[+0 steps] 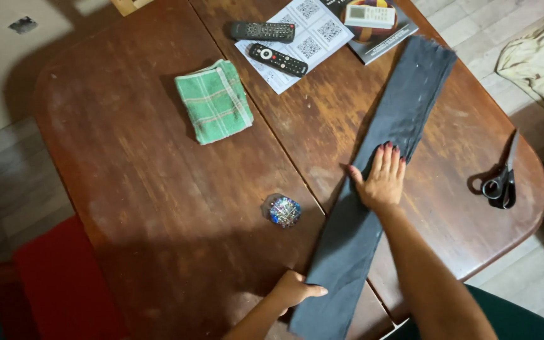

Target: Pinning a long strip of denim fabric and then cutting it with scissors on a wooden table.

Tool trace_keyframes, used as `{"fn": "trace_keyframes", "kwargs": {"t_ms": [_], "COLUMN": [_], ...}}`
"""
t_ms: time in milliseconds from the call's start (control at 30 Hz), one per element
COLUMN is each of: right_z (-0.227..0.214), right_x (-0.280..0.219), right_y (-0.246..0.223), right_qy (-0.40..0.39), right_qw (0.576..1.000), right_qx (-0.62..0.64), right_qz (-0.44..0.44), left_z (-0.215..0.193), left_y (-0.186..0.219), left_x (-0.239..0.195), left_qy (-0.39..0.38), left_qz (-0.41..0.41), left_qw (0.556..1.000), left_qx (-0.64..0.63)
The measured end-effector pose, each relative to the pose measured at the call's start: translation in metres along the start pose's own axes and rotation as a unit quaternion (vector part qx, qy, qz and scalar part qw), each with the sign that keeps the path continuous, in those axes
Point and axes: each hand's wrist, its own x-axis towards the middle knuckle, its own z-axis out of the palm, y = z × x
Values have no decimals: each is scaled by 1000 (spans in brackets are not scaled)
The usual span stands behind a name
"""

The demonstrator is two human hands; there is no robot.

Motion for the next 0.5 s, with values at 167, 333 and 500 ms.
{"fn": "trace_keyframes", "kwargs": {"t_ms": [167, 333, 500], "right_z": [-54, -94, -94], "right_x": [48, 12, -12], "right_y": [-36, -135, -168], "right_qy": [-140, -60, -167], "right_qw": [981, 873, 925], "right_qx": [121, 481, 333], "right_qz": [65, -47, -81], "left_z": [6, 6, 7], "left_y": [-29, -28, -8], "left_x": [37, 42, 18], "left_qy": [51, 84, 71], "left_qz": [9, 26, -23], "left_qw": [999, 990, 989], "left_qx": [6, 108, 125]}}
